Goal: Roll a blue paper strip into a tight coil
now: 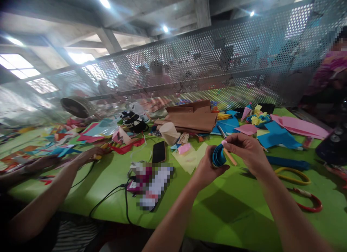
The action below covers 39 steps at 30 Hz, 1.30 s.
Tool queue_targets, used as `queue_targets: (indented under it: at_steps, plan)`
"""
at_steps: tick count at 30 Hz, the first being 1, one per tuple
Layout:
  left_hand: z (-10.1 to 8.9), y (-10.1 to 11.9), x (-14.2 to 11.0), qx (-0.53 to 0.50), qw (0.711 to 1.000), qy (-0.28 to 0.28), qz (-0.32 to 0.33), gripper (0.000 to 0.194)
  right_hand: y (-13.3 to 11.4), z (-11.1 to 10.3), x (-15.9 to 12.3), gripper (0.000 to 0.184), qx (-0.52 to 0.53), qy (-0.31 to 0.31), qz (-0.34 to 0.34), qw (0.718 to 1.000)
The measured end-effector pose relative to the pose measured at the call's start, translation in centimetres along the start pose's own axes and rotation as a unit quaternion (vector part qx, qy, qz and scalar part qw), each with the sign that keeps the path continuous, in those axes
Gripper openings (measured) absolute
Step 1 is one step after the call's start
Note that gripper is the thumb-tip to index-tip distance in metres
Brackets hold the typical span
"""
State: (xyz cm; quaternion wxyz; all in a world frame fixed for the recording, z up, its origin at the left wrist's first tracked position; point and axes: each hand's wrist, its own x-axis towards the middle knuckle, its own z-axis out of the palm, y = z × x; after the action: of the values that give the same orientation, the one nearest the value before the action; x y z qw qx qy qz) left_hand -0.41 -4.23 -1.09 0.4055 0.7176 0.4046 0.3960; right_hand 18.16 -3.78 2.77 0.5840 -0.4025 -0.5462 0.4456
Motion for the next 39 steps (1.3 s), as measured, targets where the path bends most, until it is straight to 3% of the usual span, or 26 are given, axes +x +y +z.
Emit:
queue_targets:
  at_steps: [7, 14, 21, 35, 39]
  plan:
    - [0.1, -0.5, 0.0, -0.017, 1.000, 0.001, -0.008, 0.066, -0.1, 0.0, 0.1, 0.029, -0.029, -0.002, -0.020, 0.999]
    - [0.2, -0.9, 0.1, -0.061, 0.998, -0.013, 0.004, 0.067, -0.3, -0.1, -0.2, 0.028, -0.163, 0.024, -0.096, 0.982]
    - [0.3, -1.0, 0.1, -0.056, 0.998, -0.010, 0.015, 0.067, 0.7, -0.2, -0.1, 0.027, -0.096, 0.014, -0.066, 0.993]
    - [0.0, -0.4, 0.0, -0.005, 1.000, -0.014, 0.007, 0.069, 0.5, -0.6, -0.3, 0.022, -0.077, 0.015, -0.066, 0.995]
    - [0.0, -0.1, -0.1, 0.017, 1.000, -0.015, 0.002, 0.069, 0.1, 0.0, -0.1, 0.024, -0.001, 0.026, -0.032, 0.999]
